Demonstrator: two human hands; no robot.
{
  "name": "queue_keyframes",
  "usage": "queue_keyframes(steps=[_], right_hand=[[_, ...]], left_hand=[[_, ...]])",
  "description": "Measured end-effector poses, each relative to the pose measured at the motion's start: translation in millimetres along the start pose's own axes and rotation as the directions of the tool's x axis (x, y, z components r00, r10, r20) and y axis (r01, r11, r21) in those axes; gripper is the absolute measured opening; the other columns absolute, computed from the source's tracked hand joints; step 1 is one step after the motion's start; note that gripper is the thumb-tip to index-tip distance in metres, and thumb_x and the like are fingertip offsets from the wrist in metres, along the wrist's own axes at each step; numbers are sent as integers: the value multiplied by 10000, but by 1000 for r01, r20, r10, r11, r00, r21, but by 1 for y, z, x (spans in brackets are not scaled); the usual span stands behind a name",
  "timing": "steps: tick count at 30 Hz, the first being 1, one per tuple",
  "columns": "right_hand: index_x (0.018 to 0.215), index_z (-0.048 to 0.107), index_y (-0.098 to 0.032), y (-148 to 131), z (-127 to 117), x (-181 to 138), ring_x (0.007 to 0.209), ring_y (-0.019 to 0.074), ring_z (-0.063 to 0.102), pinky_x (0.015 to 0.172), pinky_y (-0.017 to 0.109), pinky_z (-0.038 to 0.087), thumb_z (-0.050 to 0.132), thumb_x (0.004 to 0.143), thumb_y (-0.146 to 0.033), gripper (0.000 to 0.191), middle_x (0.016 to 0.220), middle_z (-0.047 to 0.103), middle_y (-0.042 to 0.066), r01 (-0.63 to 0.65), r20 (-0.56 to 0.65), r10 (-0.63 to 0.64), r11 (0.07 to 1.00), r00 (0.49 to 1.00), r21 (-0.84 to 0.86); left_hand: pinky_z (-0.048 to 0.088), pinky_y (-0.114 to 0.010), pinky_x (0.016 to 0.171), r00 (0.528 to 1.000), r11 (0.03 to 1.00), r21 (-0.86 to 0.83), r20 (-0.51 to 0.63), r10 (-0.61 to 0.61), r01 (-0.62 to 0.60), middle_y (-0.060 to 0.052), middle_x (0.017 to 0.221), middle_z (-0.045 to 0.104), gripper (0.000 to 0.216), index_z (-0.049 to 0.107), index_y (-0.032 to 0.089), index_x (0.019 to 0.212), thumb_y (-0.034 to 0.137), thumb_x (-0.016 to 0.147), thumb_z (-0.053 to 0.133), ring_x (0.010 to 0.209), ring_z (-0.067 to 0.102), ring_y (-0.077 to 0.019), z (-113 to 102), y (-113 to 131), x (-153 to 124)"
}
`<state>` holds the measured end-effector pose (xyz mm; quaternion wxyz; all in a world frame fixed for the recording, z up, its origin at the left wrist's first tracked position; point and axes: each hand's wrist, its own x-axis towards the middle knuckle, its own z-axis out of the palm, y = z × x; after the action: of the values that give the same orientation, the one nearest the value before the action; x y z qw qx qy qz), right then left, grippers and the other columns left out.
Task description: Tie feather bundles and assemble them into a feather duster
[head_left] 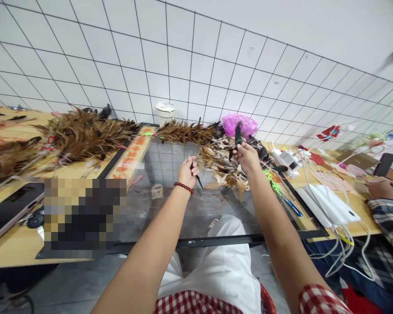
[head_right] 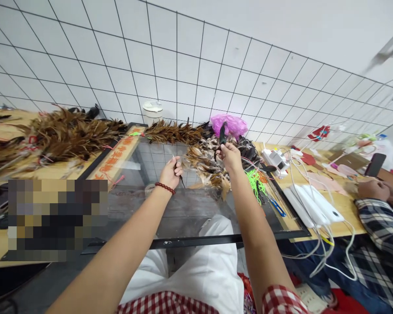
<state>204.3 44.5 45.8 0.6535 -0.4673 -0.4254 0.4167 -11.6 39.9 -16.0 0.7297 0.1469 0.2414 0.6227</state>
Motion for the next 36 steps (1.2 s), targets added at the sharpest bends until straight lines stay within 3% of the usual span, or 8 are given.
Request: queue_keyframes(steps=[6,11,15,22,26,29,33,36], right_hand=[[687,596,-183,15,25,-33,448,38,421,416,163,318,750,619,-387,265,613,617,-37,49,201,-42,998,979,-27],[625,607,-169,34,44,-56,403,39,442,370,153,307,753,612,-387,263,560,614,-24,-161,338,213,971,917,-176],[591,582,-173,39,51,-66,378,53,484,348,142,346,753,618,-331,234,487,591,-27,-293,331,396,901,857,-319],[587,568,-179,38,57,-75,353,56,487,348,124,366,694,711,-234,184,393,550,-33,-315,322,444,870,836,-381],[720,643,-167,36,54,-70,365,54,497,366,124,393,698,706,-189,61,431,580,-38,-297,333,432,874,838,-386],[799,655,-161,34,39,-56,402,65,536,385,132,419,742,657,-177,168,481,609,-32,-225,292,354,891,889,-394],[778,630,-154,24,8,-31,429,79,563,379,149,407,780,610,-235,239,519,611,-31,-107,49,129,943,990,-314],[756,581,-181,11,0,-16,465,69,567,444,158,448,771,627,-322,270,520,568,-63,3,-59,-7,998,998,-61]], left_hand=[[325,-145,402,1000,1000,22,21,8,-9,-5,614,582,136,600,118,819,175,901,507,420,442,-34,1,-2,-2],[521,-259,694,999,999,-5,-4,36,-36,-80,827,696,129,607,120,842,196,898,520,710,659,-124,3,-5,-1],[533,-300,747,998,995,-77,-21,66,-67,-89,877,705,132,600,127,852,206,905,509,775,677,-151,3,-4,2],[531,-275,716,996,982,-167,-51,77,-85,-48,789,670,182,586,140,859,208,937,437,774,660,-137,2,6,0],[414,-171,488,999,978,-200,-21,50,-53,47,527,439,212,584,158,801,173,938,423,435,448,-46,7,13,5],[267,-160,371,1000,984,-177,23,8,-4,63,508,331,275,587,145,788,259,957,402,356,271,-28,10,19,15],[221,-139,340,995,987,-148,89,-43,56,60,513,313,260,561,139,766,253,949,417,360,254,-28,9,22,22],[197,-125,329,970,981,-96,191,-150,171,62,520,315,230,540,135,742,210,934,438,360,235,-23,6,16,22]])
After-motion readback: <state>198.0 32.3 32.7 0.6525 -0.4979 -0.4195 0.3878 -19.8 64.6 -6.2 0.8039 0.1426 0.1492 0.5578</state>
